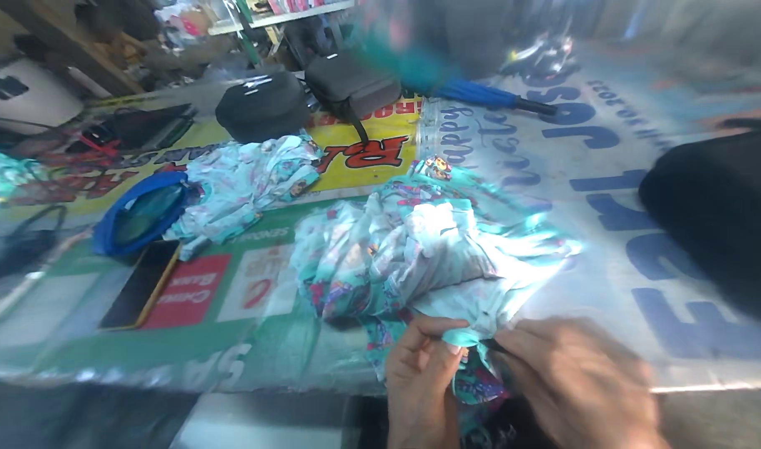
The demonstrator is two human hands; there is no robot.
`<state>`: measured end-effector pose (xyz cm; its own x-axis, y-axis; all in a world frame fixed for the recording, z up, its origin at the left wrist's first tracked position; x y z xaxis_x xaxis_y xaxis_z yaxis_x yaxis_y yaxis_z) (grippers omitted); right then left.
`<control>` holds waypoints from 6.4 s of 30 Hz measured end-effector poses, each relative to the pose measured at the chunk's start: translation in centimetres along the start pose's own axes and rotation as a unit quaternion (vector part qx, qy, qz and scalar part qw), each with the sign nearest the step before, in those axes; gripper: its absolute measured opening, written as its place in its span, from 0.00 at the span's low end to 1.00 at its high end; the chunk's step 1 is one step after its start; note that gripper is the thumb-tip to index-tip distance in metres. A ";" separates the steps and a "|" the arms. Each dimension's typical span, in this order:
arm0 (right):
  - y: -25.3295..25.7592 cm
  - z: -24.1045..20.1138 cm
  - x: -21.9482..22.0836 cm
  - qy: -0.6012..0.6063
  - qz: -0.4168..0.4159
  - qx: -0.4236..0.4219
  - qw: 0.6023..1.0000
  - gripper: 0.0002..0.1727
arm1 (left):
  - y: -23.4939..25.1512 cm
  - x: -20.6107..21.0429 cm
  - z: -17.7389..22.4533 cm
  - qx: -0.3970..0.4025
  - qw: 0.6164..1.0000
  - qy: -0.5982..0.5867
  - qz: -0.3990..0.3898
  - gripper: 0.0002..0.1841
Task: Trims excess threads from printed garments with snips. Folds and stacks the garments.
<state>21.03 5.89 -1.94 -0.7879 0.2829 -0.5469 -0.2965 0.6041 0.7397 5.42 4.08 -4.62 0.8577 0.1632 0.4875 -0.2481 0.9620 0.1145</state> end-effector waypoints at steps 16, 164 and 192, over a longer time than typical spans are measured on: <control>-1.4 2.1 0.5 0.555 -0.098 0.195 0.803 0.12 | 1.3 -0.7 1.8 0.228 0.874 0.394 -0.169 0.07; -0.8 0.7 1.1 0.205 0.058 0.061 0.975 0.09 | 0.5 0.3 0.7 0.041 0.997 0.055 -0.041 0.05; -3.7 5.6 -3.0 0.117 -0.144 0.179 0.966 0.17 | 6.1 3.1 5.4 0.439 0.615 0.633 -0.168 0.10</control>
<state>27.49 6.98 -5.29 -0.8128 -0.0864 -0.5760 -0.3493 0.8637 0.3633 4.12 9.22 2.27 0.4528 0.5616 -0.6925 0.3689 0.5891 0.7189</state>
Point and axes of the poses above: each hand's wrist, its own y-axis towards the middle knuckle, its own x-axis out of the palm, z = x × y, the point moved 3 cm from there along y, towards the middle knuckle, and after that the axes turned 8 degrees about y, right-handed, at the moved point
